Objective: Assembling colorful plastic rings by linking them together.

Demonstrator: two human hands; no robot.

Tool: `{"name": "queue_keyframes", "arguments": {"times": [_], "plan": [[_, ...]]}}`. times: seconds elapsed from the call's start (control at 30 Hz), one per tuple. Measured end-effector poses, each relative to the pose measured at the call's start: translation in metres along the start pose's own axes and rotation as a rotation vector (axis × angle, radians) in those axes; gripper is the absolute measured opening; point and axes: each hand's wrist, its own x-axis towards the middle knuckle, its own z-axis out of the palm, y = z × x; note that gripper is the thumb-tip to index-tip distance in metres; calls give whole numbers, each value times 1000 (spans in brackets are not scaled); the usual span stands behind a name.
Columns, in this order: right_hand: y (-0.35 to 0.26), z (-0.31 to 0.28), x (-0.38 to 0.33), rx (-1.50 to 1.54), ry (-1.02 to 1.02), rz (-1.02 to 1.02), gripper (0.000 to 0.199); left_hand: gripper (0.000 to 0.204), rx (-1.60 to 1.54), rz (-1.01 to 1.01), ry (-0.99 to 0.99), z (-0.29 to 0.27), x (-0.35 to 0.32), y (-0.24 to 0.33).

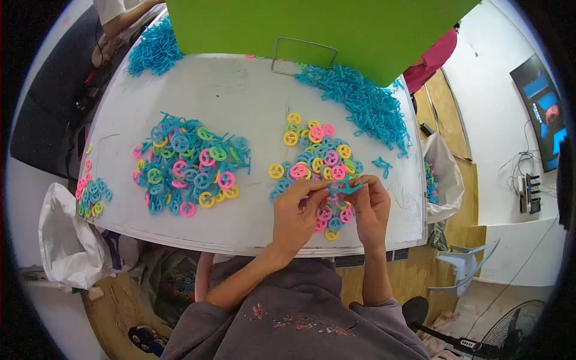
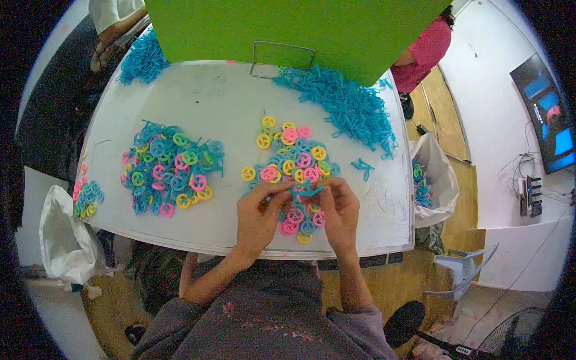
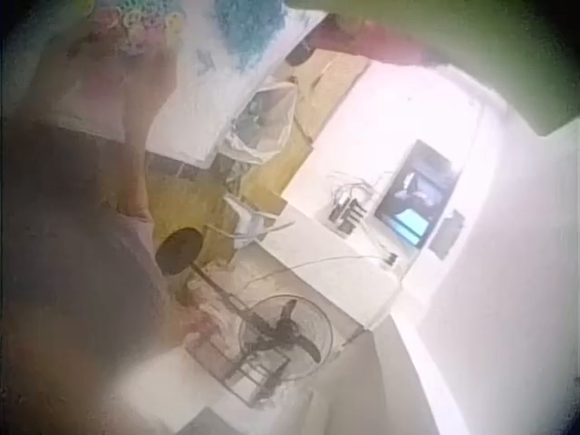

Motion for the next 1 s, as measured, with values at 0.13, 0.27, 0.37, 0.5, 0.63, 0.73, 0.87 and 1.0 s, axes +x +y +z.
{"name": "queue_keyframes", "arguments": {"times": [0.13, 0.27, 0.37, 0.5, 0.63, 0.73, 0.87, 1.0], "plan": [[8, 2, -15, -146, -20, 26, 18, 25, 423, 373, 103, -10, -4, -10], [-1, 18, -15, -289, -22, 226, 26, 31, 695, 643, 27, -17, -5, -4], [1, 15, -16, -351, -84, 194, 23, 35, 702, 631, -29, -20, -5, 2], [8, 12, -14, -341, -96, 159, 22, 35, 673, 608, -135, -34, 3, 5], [15, 10, -9, -245, -24, 137, 20, 31, 833, 424, 107, -50, 31, 4], [17, 19, -7, -149, 8, 123, 17, 23, 1077, 389, 141, -62, 39, -12], [22, 17, -2, -165, -10, 84, 13, 19, 1063, 258, 165, -57, 37, -12], [20, 29, 2, -125, 24, 83, 13, 13, 791, 261, 255, -51, 26, 5]]}}
